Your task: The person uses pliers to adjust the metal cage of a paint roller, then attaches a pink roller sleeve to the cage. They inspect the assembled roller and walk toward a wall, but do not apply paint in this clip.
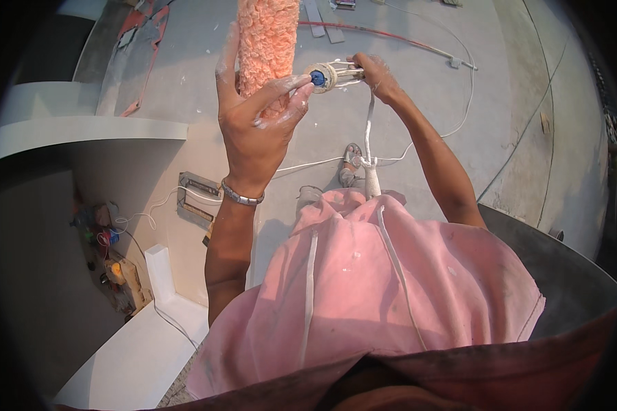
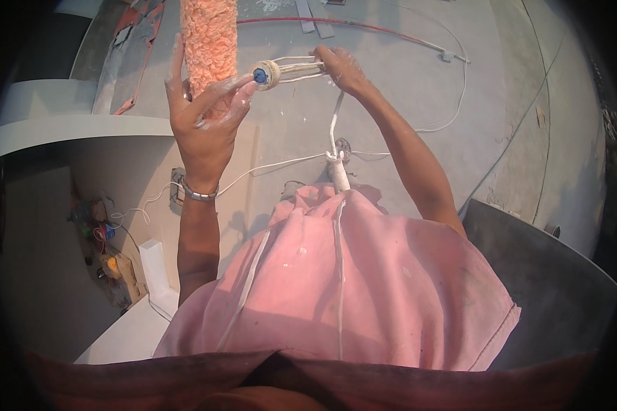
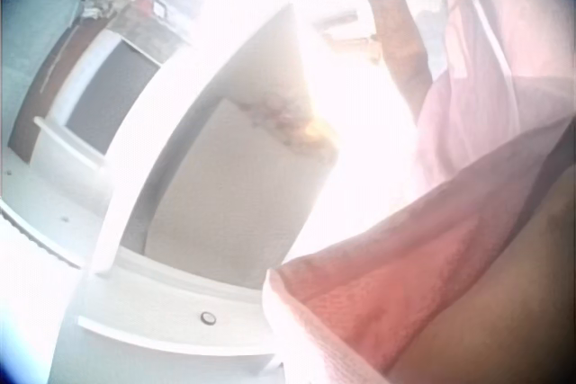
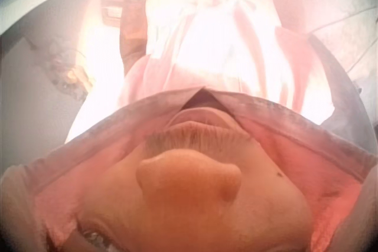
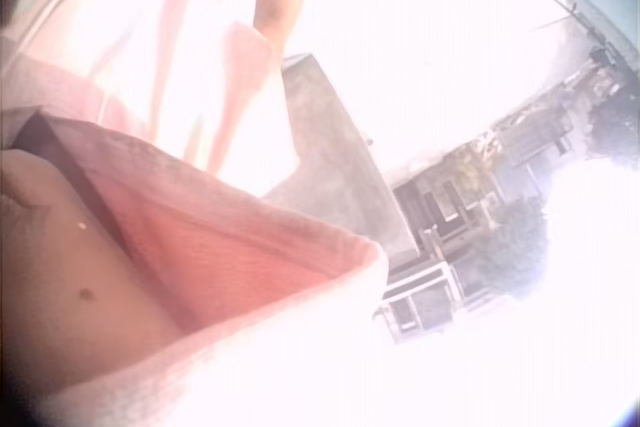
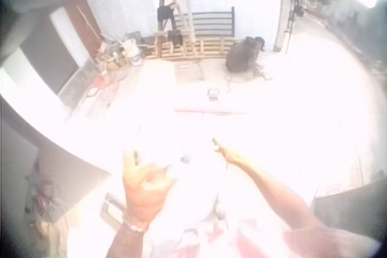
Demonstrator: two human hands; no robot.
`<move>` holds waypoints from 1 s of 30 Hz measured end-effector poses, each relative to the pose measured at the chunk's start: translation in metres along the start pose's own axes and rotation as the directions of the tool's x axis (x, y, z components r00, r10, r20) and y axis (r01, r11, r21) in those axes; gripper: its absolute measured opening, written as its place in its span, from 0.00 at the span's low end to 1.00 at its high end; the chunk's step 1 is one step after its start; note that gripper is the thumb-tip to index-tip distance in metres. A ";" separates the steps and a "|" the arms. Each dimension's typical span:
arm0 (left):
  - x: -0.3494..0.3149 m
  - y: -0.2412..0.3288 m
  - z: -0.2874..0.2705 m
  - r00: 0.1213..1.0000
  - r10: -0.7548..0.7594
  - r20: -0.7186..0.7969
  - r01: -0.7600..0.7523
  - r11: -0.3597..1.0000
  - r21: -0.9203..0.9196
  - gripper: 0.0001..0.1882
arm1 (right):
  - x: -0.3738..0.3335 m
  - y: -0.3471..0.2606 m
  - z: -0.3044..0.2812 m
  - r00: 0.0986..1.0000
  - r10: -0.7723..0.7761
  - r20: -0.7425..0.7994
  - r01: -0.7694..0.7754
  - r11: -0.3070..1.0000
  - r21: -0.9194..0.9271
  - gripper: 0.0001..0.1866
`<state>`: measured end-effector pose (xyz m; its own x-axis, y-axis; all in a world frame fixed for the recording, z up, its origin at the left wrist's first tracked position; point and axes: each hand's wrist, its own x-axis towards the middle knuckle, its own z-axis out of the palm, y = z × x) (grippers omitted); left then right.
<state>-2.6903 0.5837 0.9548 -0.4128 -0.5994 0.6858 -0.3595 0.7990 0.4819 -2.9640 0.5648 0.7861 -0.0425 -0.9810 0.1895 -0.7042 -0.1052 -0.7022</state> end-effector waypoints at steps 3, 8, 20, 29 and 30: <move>0.027 -0.012 0.004 0.998 0.024 0.062 -0.021 0.999 -0.042 0.11 | 0.019 -0.005 -0.014 0.978 0.208 0.009 -0.207 0.966 0.155 0.24; 0.049 -0.025 0.006 0.962 -0.113 0.248 0.147 0.981 -0.125 0.10 | 0.020 -0.013 -0.034 0.909 0.416 -0.035 -0.397 0.888 0.232 0.32; 0.111 -0.122 -0.007 0.942 -0.088 0.323 0.130 0.985 -0.110 0.07 | 0.112 -0.041 -0.039 0.905 0.334 -0.262 -0.351 0.936 -0.019 0.31; 0.167 -0.171 -0.016 0.943 -0.129 0.306 0.187 0.968 -0.166 0.07 | 0.210 -0.025 0.001 0.933 0.353 -0.070 -0.335 0.924 0.187 0.28; 0.171 -0.175 -0.011 0.963 -0.029 0.266 0.070 0.987 -0.143 0.06 | 0.217 -0.003 0.014 0.952 0.299 -0.064 -0.274 0.928 0.251 0.26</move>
<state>-2.6885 0.3415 0.9938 -0.6099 -0.6137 0.5014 -0.2643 0.7540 0.6014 -2.9613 0.3502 0.8194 -0.2964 -0.9549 0.0148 -0.4642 0.1305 -0.8761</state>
